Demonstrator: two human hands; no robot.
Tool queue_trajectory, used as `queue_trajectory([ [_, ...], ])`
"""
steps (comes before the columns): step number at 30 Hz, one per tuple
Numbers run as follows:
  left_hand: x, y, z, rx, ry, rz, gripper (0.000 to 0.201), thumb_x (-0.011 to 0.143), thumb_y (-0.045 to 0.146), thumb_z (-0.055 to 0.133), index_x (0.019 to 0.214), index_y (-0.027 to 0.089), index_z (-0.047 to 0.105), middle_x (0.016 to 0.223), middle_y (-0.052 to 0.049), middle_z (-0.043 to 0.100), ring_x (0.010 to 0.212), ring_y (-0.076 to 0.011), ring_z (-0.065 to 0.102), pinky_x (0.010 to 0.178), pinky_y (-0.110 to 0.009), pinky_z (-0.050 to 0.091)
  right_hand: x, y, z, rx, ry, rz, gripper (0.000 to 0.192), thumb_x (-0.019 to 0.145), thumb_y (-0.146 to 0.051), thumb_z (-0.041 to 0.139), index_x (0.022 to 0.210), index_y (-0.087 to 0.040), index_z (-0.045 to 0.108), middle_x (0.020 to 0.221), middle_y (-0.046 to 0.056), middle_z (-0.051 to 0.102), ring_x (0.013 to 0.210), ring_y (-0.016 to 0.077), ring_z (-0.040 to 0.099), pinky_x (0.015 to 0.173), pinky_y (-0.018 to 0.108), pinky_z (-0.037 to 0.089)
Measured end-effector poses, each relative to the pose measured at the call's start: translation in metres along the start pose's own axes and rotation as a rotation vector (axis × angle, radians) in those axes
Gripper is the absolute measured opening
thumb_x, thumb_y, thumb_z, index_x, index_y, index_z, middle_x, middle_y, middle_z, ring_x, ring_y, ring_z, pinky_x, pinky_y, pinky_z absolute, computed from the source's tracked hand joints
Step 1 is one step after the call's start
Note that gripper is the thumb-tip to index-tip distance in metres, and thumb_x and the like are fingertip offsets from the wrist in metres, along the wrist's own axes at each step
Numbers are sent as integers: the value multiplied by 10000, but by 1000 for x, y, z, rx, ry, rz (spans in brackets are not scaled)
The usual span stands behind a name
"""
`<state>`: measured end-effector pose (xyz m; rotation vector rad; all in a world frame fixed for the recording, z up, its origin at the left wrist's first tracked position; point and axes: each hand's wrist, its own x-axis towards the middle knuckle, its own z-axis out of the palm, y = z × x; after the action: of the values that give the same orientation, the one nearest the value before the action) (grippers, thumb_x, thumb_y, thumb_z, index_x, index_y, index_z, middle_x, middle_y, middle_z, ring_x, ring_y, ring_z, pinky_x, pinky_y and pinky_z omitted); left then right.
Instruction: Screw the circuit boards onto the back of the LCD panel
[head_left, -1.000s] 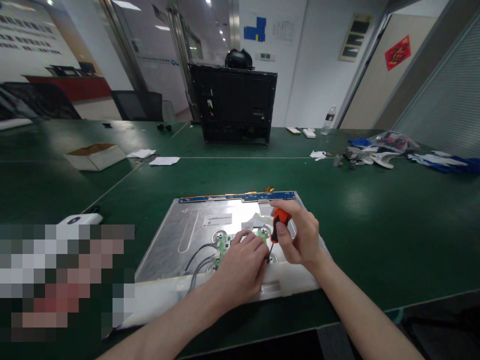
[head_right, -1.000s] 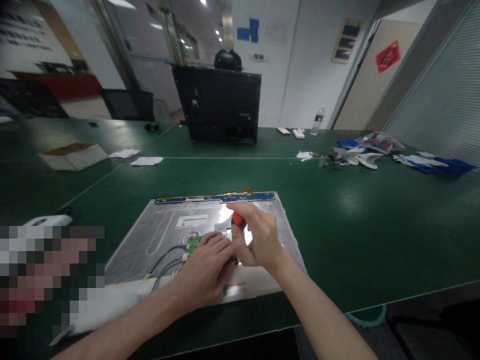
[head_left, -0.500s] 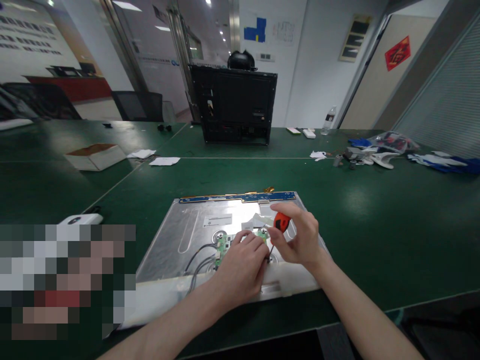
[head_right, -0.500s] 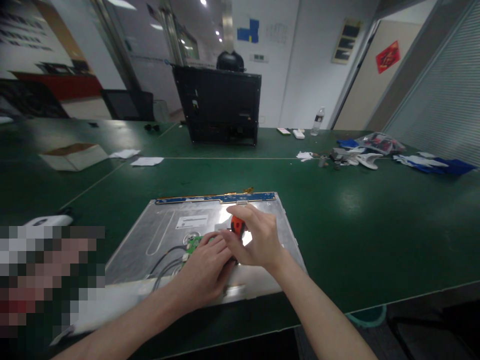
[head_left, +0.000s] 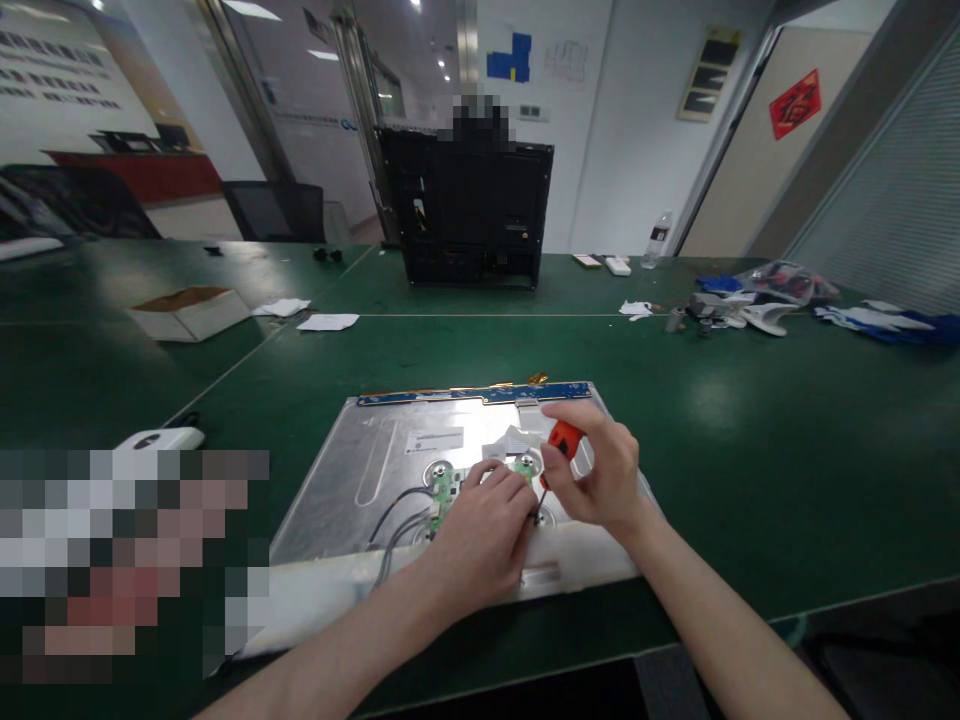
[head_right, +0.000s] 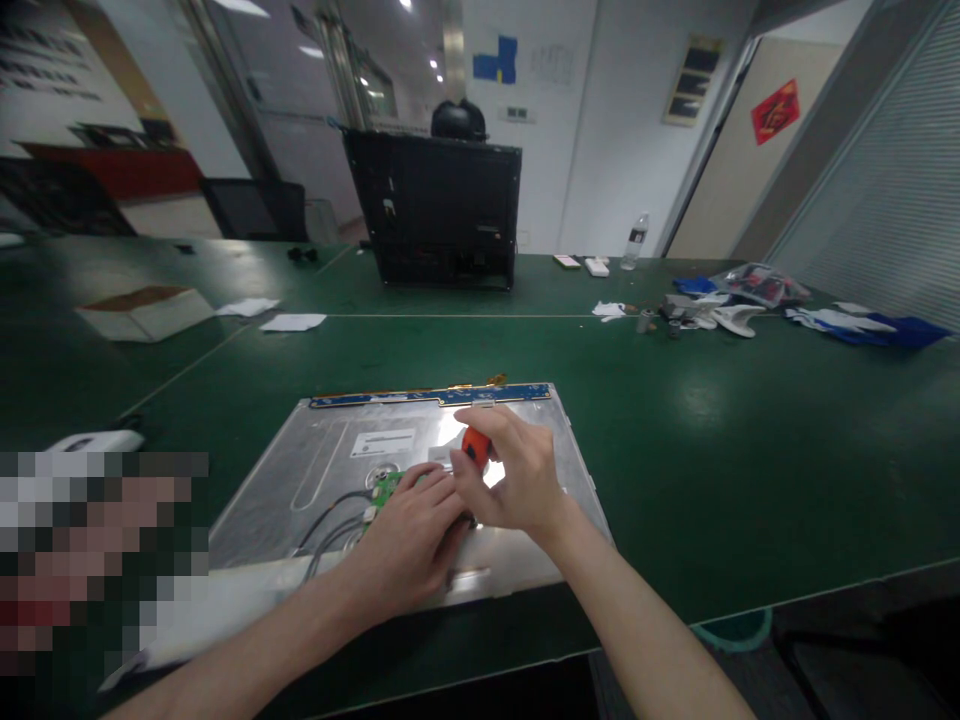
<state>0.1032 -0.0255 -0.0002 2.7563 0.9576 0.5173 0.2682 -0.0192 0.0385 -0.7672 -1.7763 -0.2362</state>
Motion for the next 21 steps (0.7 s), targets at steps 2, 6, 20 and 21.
queue_trajectory([
  [2,0,0,0,1,2,0,168,852,140,498,935,190,636,967,-82,676,974,-259,593,1020,-472,371,0,1,1,-8,2,-7,241,880,-229,545,1119,-221,518,713,-32,613,524,106,529,507,229,457],
  [6,0,-1,0,-2,7,7,173,853,144,501,951,191,635,975,-83,679,1007,-262,593,1030,-466,366,-1,1,1,-3,-15,-8,245,884,-264,564,1122,-226,518,667,-49,589,505,105,523,495,225,444],
  [20,0,0,0,11,4,14,169,866,149,485,925,195,636,942,-77,670,930,-252,590,1003,-469,378,0,-1,-2,31,-32,7,332,846,-188,468,1174,-213,517,772,-5,626,589,129,575,531,247,479],
  [21,0,0,1,10,7,13,170,867,151,483,923,196,637,942,-78,672,932,-253,592,1002,-471,379,-1,0,-2,19,-24,7,327,845,-192,483,1169,-219,516,769,-9,627,580,127,568,529,246,477],
])
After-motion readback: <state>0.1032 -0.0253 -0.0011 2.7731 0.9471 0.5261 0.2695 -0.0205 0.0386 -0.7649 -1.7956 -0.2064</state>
